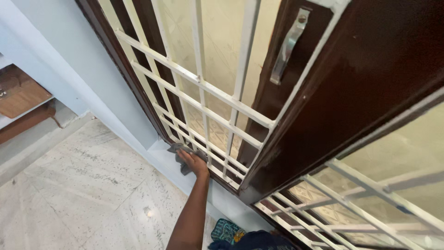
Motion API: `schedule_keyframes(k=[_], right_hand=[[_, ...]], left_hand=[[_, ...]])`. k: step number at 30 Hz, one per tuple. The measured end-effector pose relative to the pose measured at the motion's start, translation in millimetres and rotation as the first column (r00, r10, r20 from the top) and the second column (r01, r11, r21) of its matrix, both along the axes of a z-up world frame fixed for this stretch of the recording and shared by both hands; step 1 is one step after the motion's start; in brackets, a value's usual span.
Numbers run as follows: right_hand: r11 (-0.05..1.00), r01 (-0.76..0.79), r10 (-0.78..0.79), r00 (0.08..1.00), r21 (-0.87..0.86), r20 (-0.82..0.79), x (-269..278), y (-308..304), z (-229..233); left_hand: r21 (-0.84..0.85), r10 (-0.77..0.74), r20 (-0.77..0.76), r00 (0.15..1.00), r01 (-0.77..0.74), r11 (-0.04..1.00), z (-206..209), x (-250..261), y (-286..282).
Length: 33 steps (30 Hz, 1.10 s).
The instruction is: The person wipes the horizontal and vertical bars of a metal window grill using a grey cloth, moving their hands across different sections of the frame.
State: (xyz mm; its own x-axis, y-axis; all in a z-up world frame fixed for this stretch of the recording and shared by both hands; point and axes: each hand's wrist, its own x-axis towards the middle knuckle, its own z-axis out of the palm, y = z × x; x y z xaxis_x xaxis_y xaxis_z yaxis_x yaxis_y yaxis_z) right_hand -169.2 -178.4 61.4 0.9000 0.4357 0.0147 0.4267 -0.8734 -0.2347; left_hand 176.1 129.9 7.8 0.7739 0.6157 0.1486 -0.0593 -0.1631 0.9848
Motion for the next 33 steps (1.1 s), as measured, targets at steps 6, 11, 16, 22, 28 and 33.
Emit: schedule_keyframes(k=[6, 11, 16, 22, 28, 33], right_hand=[[0.999, 0.040, -0.040, 0.999, -0.016, -0.027, 14.1, 5.9, -1.5], [0.997, 0.074, -0.074, 0.996, -0.013, -0.039, 21.4, 9.3, -3.2], [0.997, 0.077, -0.077, 0.996, -0.016, -0.041, 23.4, 5.3, -2.8], [0.998, 0.056, -0.056, 0.998, -0.002, -0.030, 12.6, 3.1, -3.1], [0.999, 0.023, -0.022, 0.999, 0.026, -0.030, -13.8, 1.9, -6.7], [0.998, -0.032, 0.035, 0.998, 0.048, -0.060, -30.6, -4.4, -8.6]], left_hand=[[-0.014, -0.011, 0.058, 0.998, 0.012, 1.000, -1.6, 43.6, 45.0], [-0.179, 0.000, 0.272, 0.962, 0.051, 0.983, 3.2, 85.6, 81.2], [-0.258, 0.007, 0.301, 0.954, 0.074, 0.963, 5.6, 93.6, 91.4], [-0.648, 0.087, 0.441, 0.893, 0.250, 0.719, 4.7, 62.2, 58.2], [-0.115, -0.092, -0.003, 0.996, 0.091, 0.989, -8.1, -35.0, -26.0], [0.005, -0.095, -0.025, 0.995, 0.095, 0.995, -17.5, -111.5, -90.4]])
